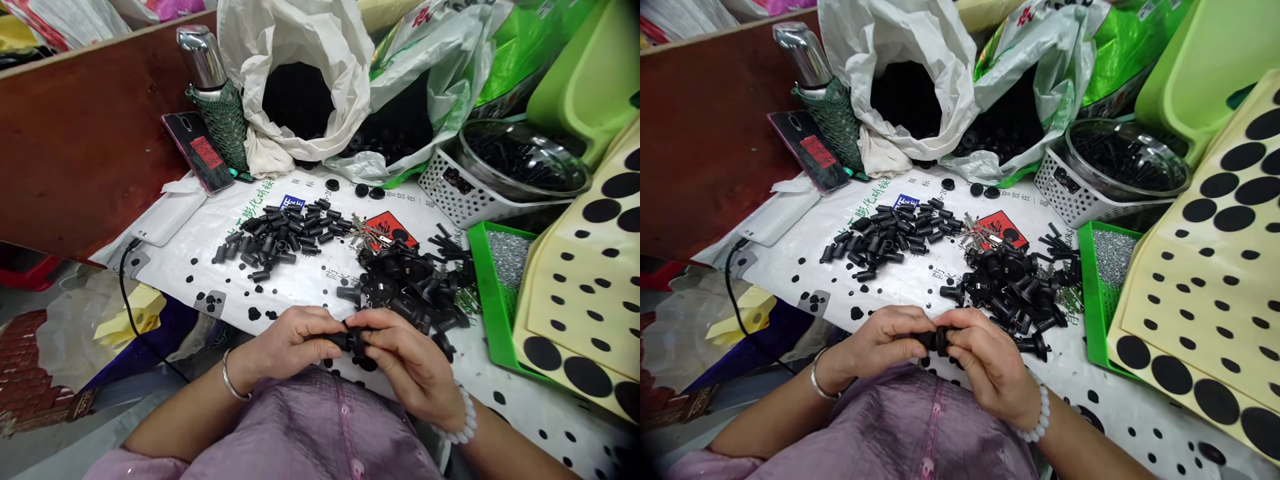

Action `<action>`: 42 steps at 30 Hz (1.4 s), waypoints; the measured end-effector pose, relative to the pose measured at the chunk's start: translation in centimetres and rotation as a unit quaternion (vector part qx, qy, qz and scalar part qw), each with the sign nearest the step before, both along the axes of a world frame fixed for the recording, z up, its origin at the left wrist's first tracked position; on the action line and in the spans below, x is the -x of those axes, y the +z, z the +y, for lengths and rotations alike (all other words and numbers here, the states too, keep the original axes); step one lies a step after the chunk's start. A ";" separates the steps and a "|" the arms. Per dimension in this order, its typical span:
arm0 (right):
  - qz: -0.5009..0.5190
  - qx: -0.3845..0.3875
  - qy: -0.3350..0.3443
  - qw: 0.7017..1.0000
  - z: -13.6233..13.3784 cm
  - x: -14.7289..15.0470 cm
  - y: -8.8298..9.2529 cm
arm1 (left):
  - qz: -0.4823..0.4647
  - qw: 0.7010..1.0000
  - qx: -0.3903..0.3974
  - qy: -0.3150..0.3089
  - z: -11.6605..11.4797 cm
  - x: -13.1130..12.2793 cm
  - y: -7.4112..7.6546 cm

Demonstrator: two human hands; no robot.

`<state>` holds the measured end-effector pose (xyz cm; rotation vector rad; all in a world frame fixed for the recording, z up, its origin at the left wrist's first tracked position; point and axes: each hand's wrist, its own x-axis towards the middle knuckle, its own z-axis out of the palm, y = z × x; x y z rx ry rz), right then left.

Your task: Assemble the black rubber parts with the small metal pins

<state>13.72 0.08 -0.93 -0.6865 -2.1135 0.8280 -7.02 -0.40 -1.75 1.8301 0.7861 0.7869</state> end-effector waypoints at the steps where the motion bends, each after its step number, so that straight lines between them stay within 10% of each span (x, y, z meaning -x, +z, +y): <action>1: 0.003 0.003 -0.018 1.000 0.0 0.0 -0.2 | 0.015 1.000 -0.020 0.011 0.0 -0.1 -0.1; 7: 0.009 0.013 -0.057 0.998 0.5 0.3 0.4 | 0.017 0.993 -0.087 0.078 0.1 -0.3 0.0; 20: 0.013 -0.057 -0.080 0.995 0.9 1.3 1.0 | -0.264 0.892 0.299 0.213 -1.0 -1.8 -0.2; 23: 0.026 -0.021 -0.096 0.995 0.6 1.3 0.7 | -0.272 0.902 0.251 0.220 -1.1 -1.9 -0.3; 29: 0.096 0.085 -0.123 0.984 0.0 1.7 0.4 | -0.154 0.948 -0.118 0.251 -1.7 -2.0 -0.2; 34: 0.131 0.132 -0.114 0.976 -0.3 1.9 1.0 | -0.201 0.953 -0.029 0.225 -1.9 -1.9 -0.5; 42: 0.033 -0.006 -0.107 0.994 -0.1 0.9 1.6 | -0.099 0.971 0.102 0.192 -1.5 -0.5 0.4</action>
